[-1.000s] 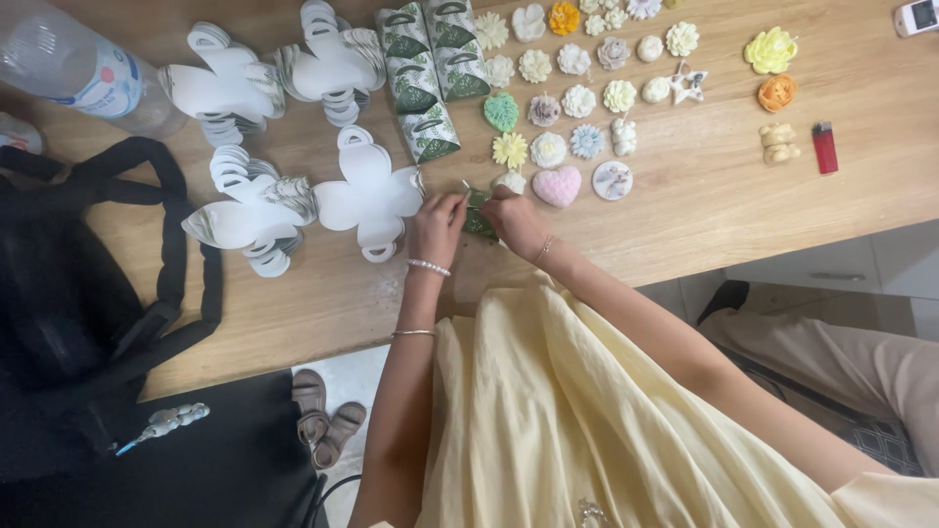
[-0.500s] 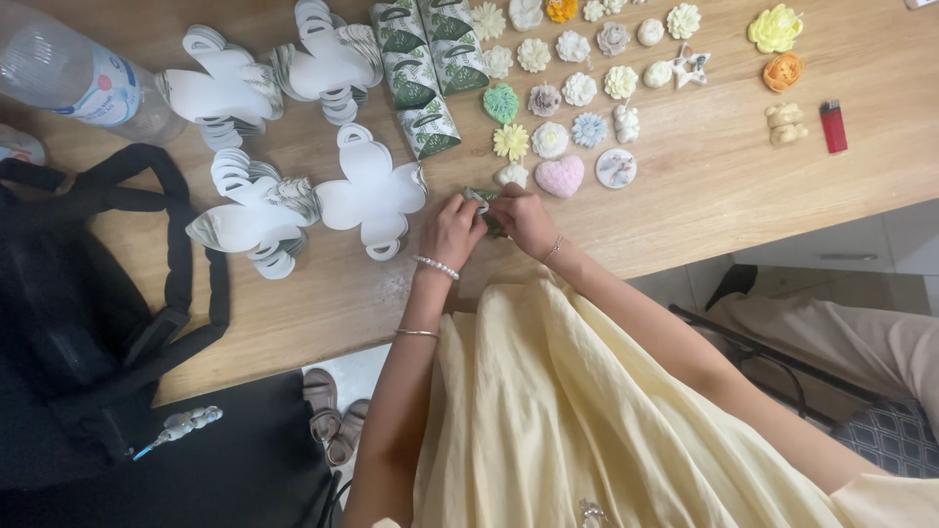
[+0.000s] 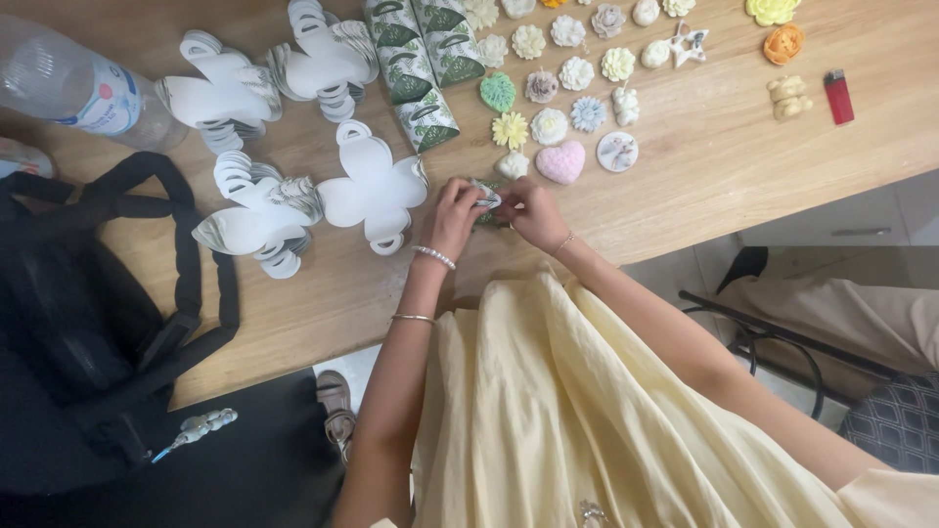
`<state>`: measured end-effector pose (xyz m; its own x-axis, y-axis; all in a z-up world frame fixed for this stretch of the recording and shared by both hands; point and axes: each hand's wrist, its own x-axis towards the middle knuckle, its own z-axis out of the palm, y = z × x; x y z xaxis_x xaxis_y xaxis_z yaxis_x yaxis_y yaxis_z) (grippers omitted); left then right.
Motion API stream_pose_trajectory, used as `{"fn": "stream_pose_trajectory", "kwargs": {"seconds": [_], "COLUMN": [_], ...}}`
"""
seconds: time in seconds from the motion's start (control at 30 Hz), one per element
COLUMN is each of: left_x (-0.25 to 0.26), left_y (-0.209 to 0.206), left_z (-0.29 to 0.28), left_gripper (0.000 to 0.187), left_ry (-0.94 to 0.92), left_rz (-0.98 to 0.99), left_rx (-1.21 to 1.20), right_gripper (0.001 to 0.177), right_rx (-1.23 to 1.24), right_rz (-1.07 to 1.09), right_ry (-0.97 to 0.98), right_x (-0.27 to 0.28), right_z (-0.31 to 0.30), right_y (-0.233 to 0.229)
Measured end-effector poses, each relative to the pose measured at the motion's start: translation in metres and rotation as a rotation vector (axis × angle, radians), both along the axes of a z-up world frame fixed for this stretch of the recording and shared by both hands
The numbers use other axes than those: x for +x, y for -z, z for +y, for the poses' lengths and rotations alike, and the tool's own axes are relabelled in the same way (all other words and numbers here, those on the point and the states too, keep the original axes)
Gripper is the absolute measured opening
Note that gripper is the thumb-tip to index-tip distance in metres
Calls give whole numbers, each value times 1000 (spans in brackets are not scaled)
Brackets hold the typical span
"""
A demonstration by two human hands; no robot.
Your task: Packaging decorative candles into small plastic bags and paper boxes on a workbench.
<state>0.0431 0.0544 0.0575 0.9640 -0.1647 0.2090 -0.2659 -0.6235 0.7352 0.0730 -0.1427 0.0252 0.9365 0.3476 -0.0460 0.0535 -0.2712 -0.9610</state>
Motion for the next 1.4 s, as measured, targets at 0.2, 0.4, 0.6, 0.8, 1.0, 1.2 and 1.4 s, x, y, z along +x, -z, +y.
{"fn": "stream_pose_trajectory", "kwargs": {"seconds": [0.2,0.4,0.6,0.8,1.0,1.2,1.4], "left_x": [11,17,22,15,11,4,5], "left_y": [0,19,50,63,73,64,71], "left_z": [-12,-12,-7,-11,-18,-24,-27], "left_gripper": [23,28,29,27,27,27,29], "left_ry": [77,50,63,-31,-94,-136,-150], "left_rz": [9,69,-5,51,50,30,66], "left_rx": [147,135,66,-79,-133,-68,-84], "right_gripper": [16,18,26,35,19,13,15], "right_rx": [286,201,77,-338,-318,-246,-310], "right_rz": [398,326,103,-153,-112,-271,-289], "right_ry": [223,263,410,364,459,305,256], "right_x": [-9,-16,-38,-31,-29,-35,-37], "right_z": [-6,-2,-15,-37,-18,8,11], "right_y": [19,2,-48,-19,-12,-32,-38]}}
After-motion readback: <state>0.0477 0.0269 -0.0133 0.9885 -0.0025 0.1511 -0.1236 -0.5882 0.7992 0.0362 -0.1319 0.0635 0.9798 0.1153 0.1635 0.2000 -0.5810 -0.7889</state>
